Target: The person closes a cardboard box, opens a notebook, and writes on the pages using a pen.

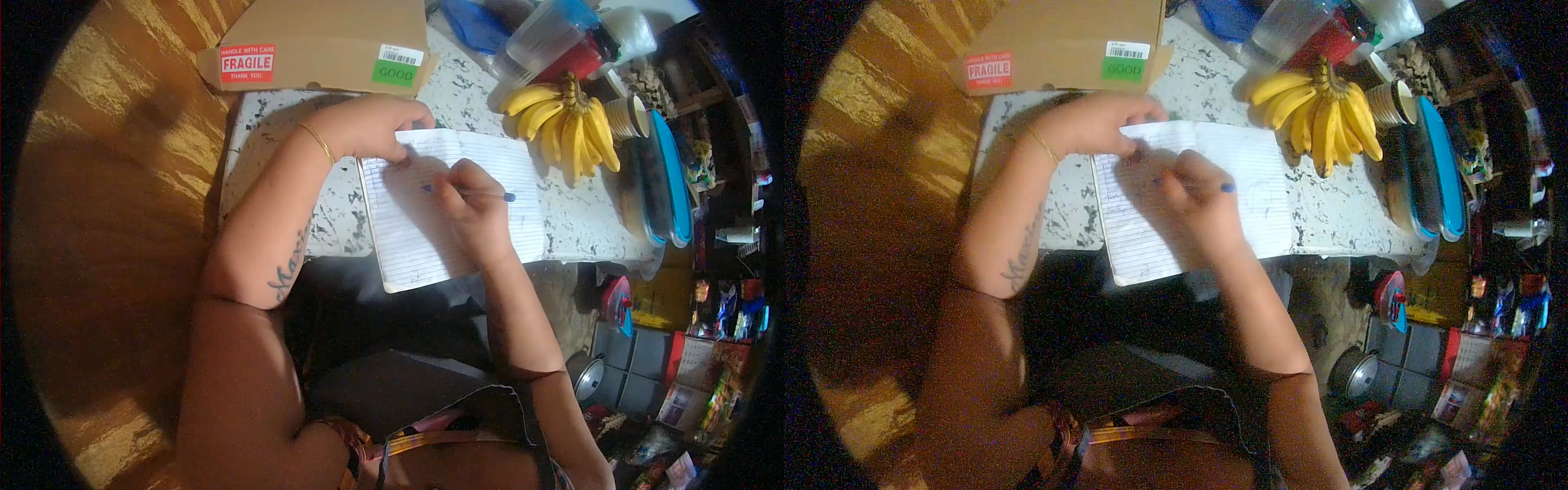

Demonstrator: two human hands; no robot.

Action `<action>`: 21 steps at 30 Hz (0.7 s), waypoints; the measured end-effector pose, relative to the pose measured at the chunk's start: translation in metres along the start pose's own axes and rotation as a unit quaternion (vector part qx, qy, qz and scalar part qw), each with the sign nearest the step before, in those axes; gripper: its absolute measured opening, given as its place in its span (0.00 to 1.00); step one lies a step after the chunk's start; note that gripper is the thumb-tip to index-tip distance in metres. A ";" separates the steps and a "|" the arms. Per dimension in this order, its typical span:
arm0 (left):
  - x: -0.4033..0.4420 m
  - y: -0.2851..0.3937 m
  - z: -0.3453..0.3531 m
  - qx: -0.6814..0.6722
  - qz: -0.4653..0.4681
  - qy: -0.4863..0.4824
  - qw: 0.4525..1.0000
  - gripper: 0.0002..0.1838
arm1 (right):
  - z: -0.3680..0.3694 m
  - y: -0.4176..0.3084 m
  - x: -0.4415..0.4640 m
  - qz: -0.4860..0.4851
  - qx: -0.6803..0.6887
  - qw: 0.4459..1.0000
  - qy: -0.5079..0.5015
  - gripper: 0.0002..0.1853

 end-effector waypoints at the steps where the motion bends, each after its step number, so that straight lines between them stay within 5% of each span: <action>1: -0.001 0.002 -0.001 0.006 -0.007 -0.002 1.000 0.26 | 0.001 0.002 0.000 -0.011 -0.010 1.000 0.001 0.07; 21: -0.002 0.001 0.000 0.013 -0.026 0.012 1.000 0.29 | 0.002 -0.012 -0.003 -0.026 -0.063 0.998 -0.007 0.09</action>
Point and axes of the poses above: each hand's wrist, its own x-axis towards the middle knuckle, its own z-axis out of the palm, y = z × x, the point moved 1 cm from there along x, towards the middle knuckle
